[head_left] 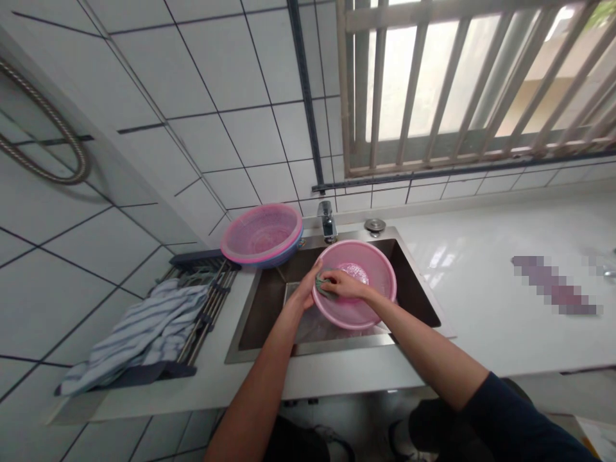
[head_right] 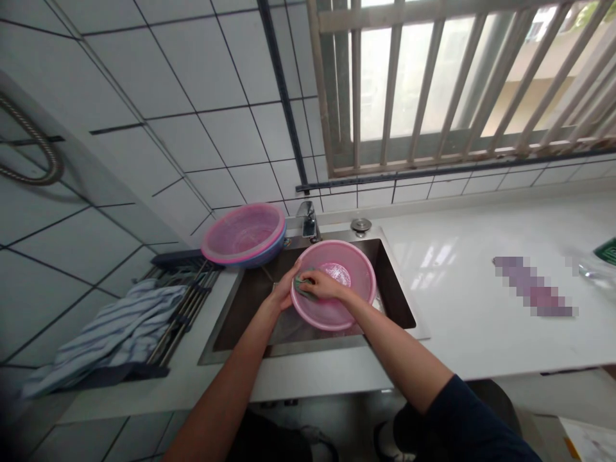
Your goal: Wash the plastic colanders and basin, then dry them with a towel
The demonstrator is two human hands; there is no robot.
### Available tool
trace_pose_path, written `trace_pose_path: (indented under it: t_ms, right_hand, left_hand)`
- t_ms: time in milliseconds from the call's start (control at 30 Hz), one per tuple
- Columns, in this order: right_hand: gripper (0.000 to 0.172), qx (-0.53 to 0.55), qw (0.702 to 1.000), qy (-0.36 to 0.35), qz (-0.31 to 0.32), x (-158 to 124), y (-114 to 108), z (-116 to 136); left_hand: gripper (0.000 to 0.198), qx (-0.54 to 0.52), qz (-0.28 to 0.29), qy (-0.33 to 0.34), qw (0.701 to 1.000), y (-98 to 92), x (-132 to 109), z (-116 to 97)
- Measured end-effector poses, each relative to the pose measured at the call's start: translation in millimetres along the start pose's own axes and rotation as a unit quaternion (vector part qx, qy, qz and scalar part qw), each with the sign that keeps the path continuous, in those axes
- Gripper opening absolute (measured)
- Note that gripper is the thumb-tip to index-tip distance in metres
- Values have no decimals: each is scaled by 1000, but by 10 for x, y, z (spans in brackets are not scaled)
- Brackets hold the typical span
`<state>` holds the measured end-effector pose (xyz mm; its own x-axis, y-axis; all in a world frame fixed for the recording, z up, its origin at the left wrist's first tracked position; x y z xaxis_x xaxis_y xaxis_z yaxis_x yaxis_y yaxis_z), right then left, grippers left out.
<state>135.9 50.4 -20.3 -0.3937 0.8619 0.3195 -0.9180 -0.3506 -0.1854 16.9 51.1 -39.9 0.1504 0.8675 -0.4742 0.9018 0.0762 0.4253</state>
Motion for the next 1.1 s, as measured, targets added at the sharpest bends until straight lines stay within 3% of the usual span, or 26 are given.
trace_pose_path:
  t_ms: [67,133,267,333,367,500,567,633,733,767,833,933,1000,1033,1100]
  right_hand:
    - [36,5,1000,9,8,-10,39,-20]
    - [38,26,999,26,-31,16,-1,-40]
    - [35,53,971,23,-231,75,-270,-28]
    - [31,45,962,17,-270,66,-318,-7]
    - [31,40,968,21,-248,60,-282,-2]
    - [34,40,997,53,-39,-5,37,-5]
    - [35,49,997,52,-29,-9,57,6]
    - [34,55,990,43,-121,33,-95,23]
    - [33,50,951,35,-302,56,-434,44]
    - [34,46,943,36,-328,52,-495,49]
    - [33,36,955,40,-290,50,-468,53]
    - [32,25,993,51,-102,21,-164,28]
    - [33,31,997,57,-32,-1,-25,-12]
    - [33,38,997,59,-37,7,-23,-36]
    - [33,53,990,58,-113,54,-156,-87]
  left_hand:
    - [47,19,-6,-23,1000,-3,-20,33]
    - [48,21,-10,-16,1000,20,-28,32]
    - [49,1,-8,20,1000,123,-17,3]
    - [52,-6,-4,27,1000,159,-9,1]
    - [54,-6,-3,28,1000,162,-6,1]
    - [62,7,-15,21,1000,94,-6,-1]
    - [62,11,-22,20,1000,83,-15,1]
    - [58,1,-21,26,999,122,-22,7]
    - [49,-18,-9,41,999,220,-20,27]
    - [47,-20,-7,44,999,236,-14,33]
    - [46,-14,-9,43,999,225,-2,42]
    - [56,19,-18,24,999,136,6,53]
    - [62,35,-32,18,999,88,0,55]
    - [62,35,-41,22,998,81,-4,54]
    - [54,21,-54,39,998,109,-6,60]
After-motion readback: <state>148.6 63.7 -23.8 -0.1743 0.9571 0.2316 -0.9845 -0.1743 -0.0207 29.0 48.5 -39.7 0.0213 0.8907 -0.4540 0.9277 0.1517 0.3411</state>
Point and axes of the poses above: each hand's wrist, its own x-axis towards the middle knuckle, its own y-axis out of the palm, z = x × y, the point moved 5 cm from there along x, towards the middle knuckle, and after that the axes turned 15 degrees about -z, right-handed, at the moved point
